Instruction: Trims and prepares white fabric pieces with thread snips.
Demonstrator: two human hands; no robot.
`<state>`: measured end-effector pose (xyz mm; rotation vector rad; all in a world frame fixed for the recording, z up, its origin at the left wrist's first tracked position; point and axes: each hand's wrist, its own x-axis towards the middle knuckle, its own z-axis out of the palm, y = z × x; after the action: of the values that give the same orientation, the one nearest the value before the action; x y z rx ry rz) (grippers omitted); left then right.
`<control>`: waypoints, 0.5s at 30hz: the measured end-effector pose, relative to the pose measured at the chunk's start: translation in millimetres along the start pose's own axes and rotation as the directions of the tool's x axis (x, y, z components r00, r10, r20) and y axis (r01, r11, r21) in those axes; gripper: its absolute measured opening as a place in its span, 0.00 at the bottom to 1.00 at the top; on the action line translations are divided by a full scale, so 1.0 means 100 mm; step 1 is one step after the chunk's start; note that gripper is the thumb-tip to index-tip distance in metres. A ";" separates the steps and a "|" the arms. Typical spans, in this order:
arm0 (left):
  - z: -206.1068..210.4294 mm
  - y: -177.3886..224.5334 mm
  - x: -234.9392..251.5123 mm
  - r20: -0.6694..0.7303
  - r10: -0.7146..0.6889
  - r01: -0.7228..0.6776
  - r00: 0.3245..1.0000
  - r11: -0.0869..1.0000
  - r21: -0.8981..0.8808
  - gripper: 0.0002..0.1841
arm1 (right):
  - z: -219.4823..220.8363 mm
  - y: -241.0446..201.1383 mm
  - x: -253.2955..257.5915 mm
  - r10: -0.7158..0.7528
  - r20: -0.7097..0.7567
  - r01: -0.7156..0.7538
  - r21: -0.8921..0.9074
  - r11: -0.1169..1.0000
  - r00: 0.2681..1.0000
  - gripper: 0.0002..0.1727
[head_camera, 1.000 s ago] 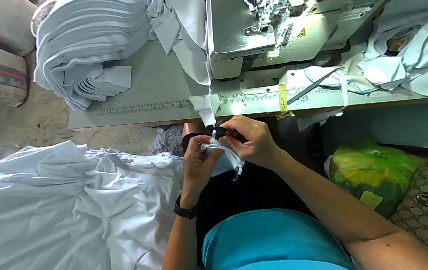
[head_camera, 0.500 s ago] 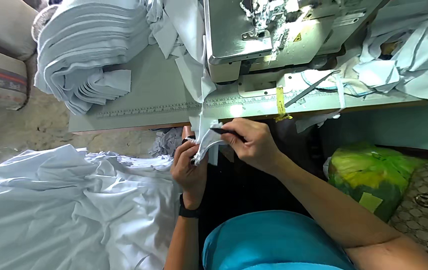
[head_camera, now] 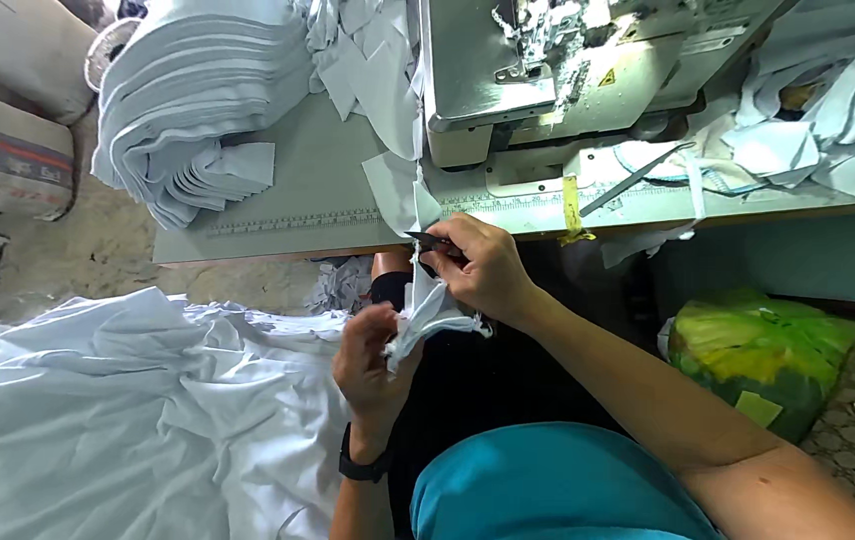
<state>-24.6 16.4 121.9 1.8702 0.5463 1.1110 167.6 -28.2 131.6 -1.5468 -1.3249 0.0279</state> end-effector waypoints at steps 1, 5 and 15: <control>-0.07 -0.01 0.04 0.047 -0.056 0.056 0.997 0.998 -0.013 0.22 | -0.05 -0.01 0.01 -0.025 -0.001 0.025 0.094 0.995 1.000 0.09; -0.28 -0.30 0.25 0.212 -0.131 0.213 0.968 0.876 -0.433 0.06 | -0.35 -0.17 -0.05 -0.128 0.122 0.063 0.436 0.898 0.984 0.09; 0.39 -0.66 0.44 0.545 -0.040 0.500 0.837 0.459 -0.734 0.12 | -0.46 -0.33 -0.48 0.068 0.223 -0.184 0.551 0.814 0.972 0.09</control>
<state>35.3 65.3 78.2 0.9911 -0.0378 0.4807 152.9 -99.0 147.9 -1.1248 -1.2094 0.6246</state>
